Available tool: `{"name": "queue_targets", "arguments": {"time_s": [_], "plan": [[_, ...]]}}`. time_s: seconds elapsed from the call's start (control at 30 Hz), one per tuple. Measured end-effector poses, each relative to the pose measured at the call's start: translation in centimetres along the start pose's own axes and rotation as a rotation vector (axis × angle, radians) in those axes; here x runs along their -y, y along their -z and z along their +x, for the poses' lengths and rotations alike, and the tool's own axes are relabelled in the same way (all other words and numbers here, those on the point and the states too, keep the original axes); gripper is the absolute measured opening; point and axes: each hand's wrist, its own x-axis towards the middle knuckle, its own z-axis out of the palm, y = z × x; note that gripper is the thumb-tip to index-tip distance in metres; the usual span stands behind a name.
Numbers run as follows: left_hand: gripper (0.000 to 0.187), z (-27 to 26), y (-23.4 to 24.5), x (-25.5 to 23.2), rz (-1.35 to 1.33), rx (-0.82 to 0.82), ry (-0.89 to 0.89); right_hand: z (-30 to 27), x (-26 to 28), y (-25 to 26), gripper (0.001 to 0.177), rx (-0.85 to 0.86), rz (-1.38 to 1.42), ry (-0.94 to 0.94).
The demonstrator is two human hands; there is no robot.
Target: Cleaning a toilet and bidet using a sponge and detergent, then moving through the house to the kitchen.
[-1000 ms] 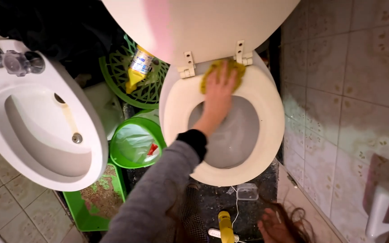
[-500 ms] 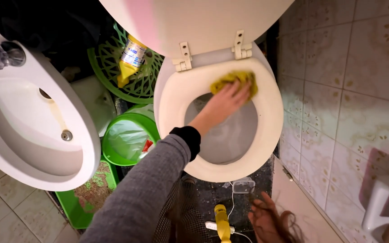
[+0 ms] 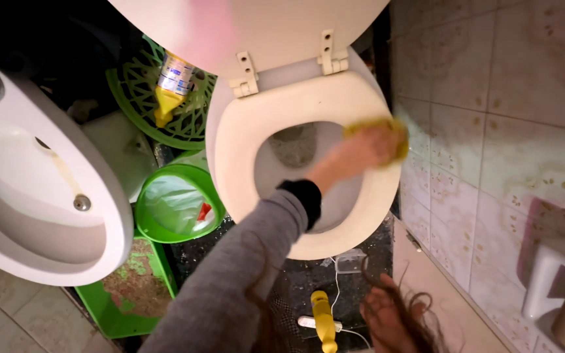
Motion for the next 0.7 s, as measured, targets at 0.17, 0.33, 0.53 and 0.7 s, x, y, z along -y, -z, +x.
{"name": "queue_targets", "arguments": {"time_s": [0.17, 0.33, 0.53, 0.7], "plan": [[0.051, 0.2, 3.6, 1.0, -0.089, -0.179, 0.596, -2.3, 3.2, -7.5, 0.095, -0.047, 0.115, -0.064], [0.048, -5.0, 0.5, -13.1, -0.161, 0.105, 0.255, -1.8, 4.0, -6.8, 0.098, -0.023, 0.1, -0.053], [0.049, -14.5, 2.4, -20.6, -0.256, 0.285, 0.096, -3.0, 4.6, -5.3, 0.103, 0.04, -0.29, 0.08], [0.058, -23.9, 5.1, -18.9, -0.193, 0.278, 0.19, -1.9, 5.8, -7.6, 0.102, 0.119, 0.125, -0.004]]}}
